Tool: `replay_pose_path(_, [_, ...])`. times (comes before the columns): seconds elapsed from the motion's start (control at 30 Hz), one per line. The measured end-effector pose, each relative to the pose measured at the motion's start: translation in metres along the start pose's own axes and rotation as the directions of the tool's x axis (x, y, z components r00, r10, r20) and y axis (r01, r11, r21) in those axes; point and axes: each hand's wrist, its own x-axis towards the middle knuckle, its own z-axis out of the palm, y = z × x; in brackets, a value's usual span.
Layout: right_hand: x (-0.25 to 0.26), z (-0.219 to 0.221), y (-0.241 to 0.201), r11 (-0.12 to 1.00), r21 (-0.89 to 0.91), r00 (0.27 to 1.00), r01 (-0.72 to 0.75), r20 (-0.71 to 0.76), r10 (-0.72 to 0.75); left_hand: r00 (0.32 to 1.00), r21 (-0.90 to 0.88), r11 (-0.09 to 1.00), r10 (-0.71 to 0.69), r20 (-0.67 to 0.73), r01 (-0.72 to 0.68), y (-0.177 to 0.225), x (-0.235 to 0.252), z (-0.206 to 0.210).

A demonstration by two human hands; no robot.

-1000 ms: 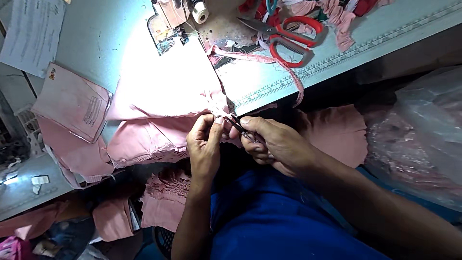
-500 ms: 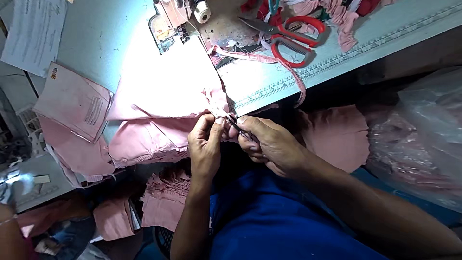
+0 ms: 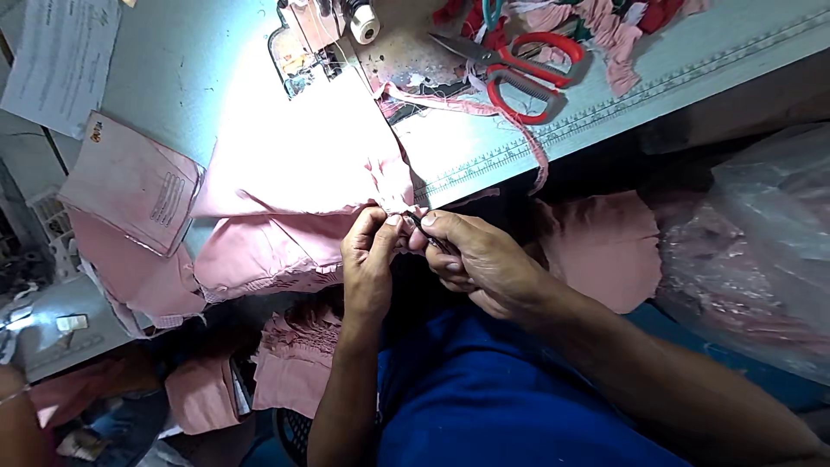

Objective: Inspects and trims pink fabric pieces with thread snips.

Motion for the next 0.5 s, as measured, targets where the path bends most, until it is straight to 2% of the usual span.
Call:
replay_pose_path(0.13, [0.002, -0.001, 0.003, 0.999, -0.026, 1.0, 0.024, 0.003, -0.024, 1.0, -0.002, 1.0, 0.007, -0.003, -0.007, -0.001, 0.0, 0.0])
replay_pose_path(0.2, [0.002, -0.005, 0.004, 0.987, -0.14, 0.997, 0.076, 0.026, -0.073, 1.0, 0.018, 1.0, 0.025, 0.003, -0.025, -0.001, 0.0, -0.002])
replay_pose_path(0.27, [-0.001, -0.012, 0.002, 0.912, -0.35, 0.976, 0.215, 0.039, -0.215, 0.998, 0.063, 0.997, 0.053, 0.014, -0.054, 0.0, 0.0, -0.003])
replay_pose_path(0.37, [-0.003, -0.019, -0.003, 0.732, -0.565, 0.887, 0.381, 0.0, -0.462, 0.997, 0.081, 0.994, 0.066, 0.035, -0.069, 0.003, 0.0, -0.006])
replay_pose_path(0.5, [0.005, -0.021, -0.009, 0.644, -0.647, 0.848, 0.409, 0.009, -0.529, 0.996, 0.078, 0.994, 0.067, 0.058, -0.071, 0.004, 0.001, -0.005])
